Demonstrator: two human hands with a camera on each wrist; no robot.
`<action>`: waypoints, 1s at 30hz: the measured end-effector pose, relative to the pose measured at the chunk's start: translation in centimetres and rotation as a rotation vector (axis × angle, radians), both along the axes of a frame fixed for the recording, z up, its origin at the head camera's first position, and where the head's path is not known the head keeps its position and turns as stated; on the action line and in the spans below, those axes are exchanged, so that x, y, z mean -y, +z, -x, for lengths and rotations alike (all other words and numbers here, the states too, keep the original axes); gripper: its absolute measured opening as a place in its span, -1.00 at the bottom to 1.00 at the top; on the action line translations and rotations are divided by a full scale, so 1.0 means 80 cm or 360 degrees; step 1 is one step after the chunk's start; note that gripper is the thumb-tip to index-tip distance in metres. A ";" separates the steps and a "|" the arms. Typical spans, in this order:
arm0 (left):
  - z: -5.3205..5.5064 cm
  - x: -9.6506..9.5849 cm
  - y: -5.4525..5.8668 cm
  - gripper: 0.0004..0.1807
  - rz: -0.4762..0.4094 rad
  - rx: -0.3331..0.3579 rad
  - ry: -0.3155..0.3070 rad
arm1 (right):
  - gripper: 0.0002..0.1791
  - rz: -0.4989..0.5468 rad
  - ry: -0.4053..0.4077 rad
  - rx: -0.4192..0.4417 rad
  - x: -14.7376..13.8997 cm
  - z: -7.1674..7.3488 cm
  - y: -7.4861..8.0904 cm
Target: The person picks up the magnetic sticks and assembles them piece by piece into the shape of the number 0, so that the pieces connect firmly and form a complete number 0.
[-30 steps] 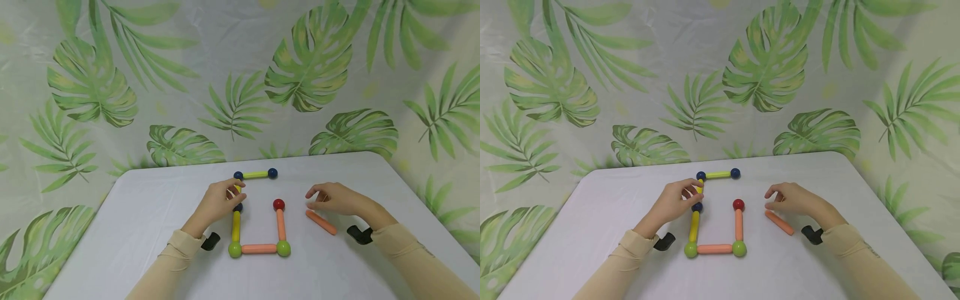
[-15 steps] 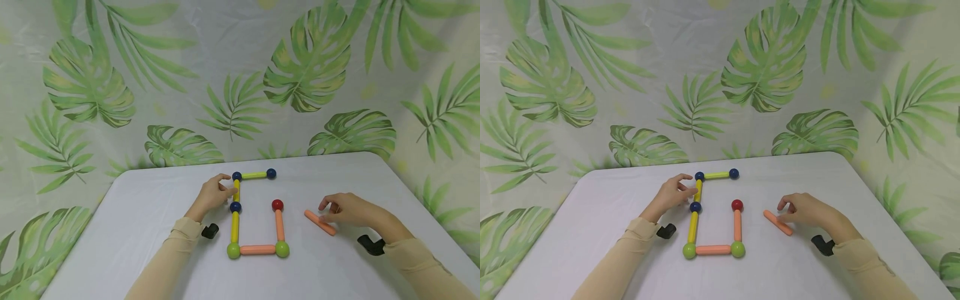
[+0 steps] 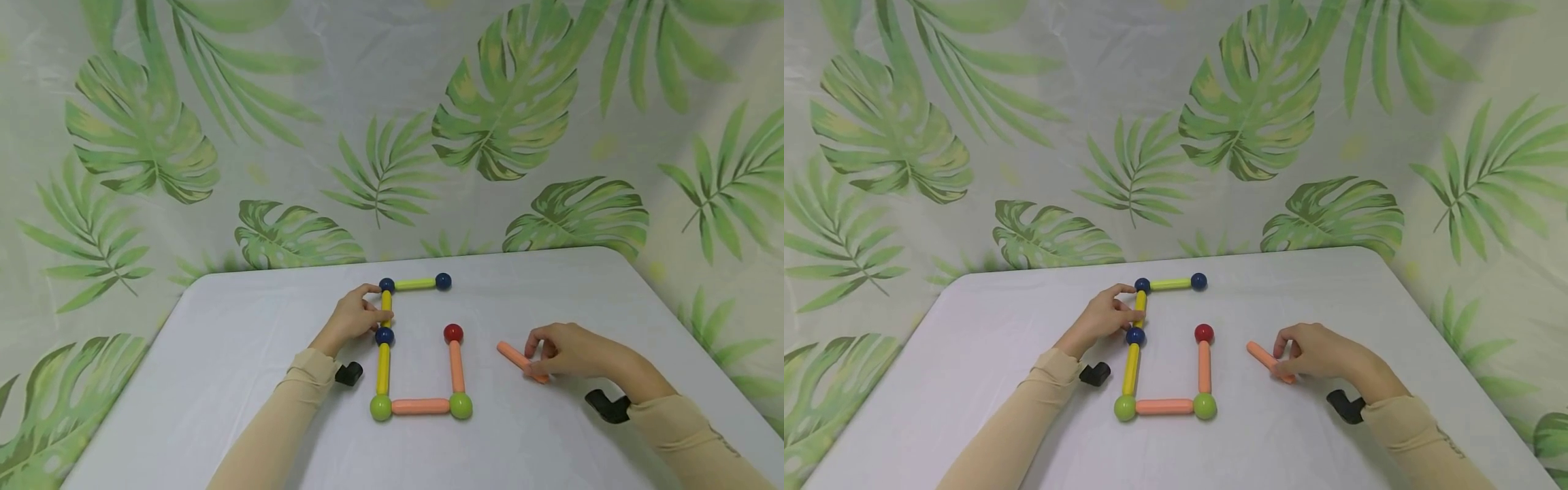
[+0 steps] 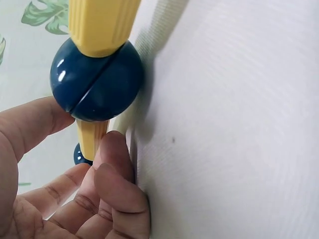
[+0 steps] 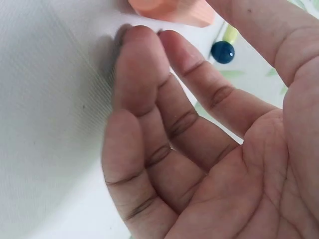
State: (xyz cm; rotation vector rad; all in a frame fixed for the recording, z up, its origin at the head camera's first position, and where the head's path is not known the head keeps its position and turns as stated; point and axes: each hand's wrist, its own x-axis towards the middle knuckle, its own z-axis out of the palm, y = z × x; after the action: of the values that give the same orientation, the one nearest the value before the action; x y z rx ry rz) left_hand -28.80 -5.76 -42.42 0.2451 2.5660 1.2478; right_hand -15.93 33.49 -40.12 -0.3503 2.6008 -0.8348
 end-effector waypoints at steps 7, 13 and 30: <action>0.004 0.001 -0.004 -0.35 -0.0045 0.0015 0.0003 | -0.70 -0.0007 0.0007 -0.0050 0.009 0.010 -0.008; 0.003 0.000 -0.004 -0.38 -0.0069 0.0021 0.0009 | -0.74 0.0014 0.0017 -0.0050 0.014 0.018 -0.011; 0.001 0.002 -0.005 -0.40 -0.0095 0.0003 0.0004 | -0.60 0.0111 -0.0239 -0.0110 0.022 0.071 -0.012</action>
State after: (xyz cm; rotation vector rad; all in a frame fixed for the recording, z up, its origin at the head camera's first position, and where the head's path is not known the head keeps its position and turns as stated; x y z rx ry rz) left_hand -28.90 -5.94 -42.81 0.2527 2.5309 1.3263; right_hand -21.62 31.72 -41.09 -0.2077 2.6932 -0.9820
